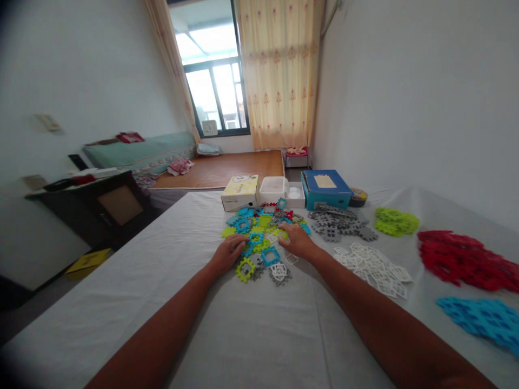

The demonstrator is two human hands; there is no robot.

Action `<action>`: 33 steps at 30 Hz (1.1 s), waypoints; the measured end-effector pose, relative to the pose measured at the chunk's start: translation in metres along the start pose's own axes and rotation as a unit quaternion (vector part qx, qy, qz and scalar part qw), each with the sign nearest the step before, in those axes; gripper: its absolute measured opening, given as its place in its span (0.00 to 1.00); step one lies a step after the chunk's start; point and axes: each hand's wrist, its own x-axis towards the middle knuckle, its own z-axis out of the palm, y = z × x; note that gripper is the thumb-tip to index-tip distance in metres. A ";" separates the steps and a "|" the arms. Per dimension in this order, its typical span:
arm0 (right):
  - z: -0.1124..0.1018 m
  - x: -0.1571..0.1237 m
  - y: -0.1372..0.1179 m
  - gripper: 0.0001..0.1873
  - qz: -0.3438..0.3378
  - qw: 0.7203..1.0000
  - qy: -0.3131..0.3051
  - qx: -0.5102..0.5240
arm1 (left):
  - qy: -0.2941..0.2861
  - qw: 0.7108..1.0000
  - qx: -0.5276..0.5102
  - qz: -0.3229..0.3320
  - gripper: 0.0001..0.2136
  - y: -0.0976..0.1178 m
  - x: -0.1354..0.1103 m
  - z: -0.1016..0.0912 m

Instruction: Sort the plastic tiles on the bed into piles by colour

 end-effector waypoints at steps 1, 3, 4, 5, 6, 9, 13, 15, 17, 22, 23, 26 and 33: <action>-0.002 0.001 -0.002 0.18 0.011 1.000 -0.005 0.007 | 0.001 1.000 0.000 0.002 0.13 0.000 0.000 0.000; -0.006 0.002 -0.007 0.16 0.023 0.999 -0.014 0.033 | 0.003 1.000 -0.001 0.006 0.13 -0.001 0.000 0.001; -0.008 0.003 -0.009 0.17 0.023 0.998 -0.020 0.049 | 0.004 1.000 -0.001 0.008 0.13 -0.001 0.000 0.001; -0.011 0.003 -0.011 0.18 0.020 0.997 -0.028 0.064 | 0.004 1.000 -0.002 0.009 0.13 -0.001 0.000 0.001; -0.015 0.004 -0.013 0.19 0.015 0.996 -0.036 0.076 | 0.003 1.000 -0.001 0.009 0.14 0.000 0.000 0.001; -0.030 0.005 -0.012 0.17 0.001 0.994 -0.057 0.091 | 0.002 1.000 0.004 0.006 0.13 0.001 0.000 0.000; -0.070 0.004 0.018 0.16 0.017 0.997 -0.037 0.061 | 0.002 1.000 0.012 0.007 0.13 0.001 0.000 0.000; -0.097 0.002 0.047 0.17 0.050 0.999 -0.006 0.021 | 0.002 1.000 0.017 0.009 0.14 0.001 0.001 0.000; -0.128 -0.001 0.083 0.18 0.108 0.993 0.030 -0.029 | 0.002 1.000 0.019 0.012 0.14 0.000 0.001 0.000; -0.205 -0.029 0.175 0.21 0.252 0.953 0.117 -0.122 | -0.002 1.000 0.023 0.011 0.14 -0.002 0.003 0.000; -0.218 -0.038 0.189 0.22 0.272 0.943 0.137 -0.138 | -0.002 1.000 0.024 0.011 0.14 -0.003 0.004 0.000; -0.239 -0.064 0.218 0.21 0.309 0.918 0.153 -0.197 | -0.006 0.999 0.029 0.014 0.15 -0.007 0.005 0.000; -0.213 -0.092 0.233 0.20 0.358 0.902 0.086 -0.225 | -0.005 0.999 0.038 0.017 0.15 -0.011 0.006 0.001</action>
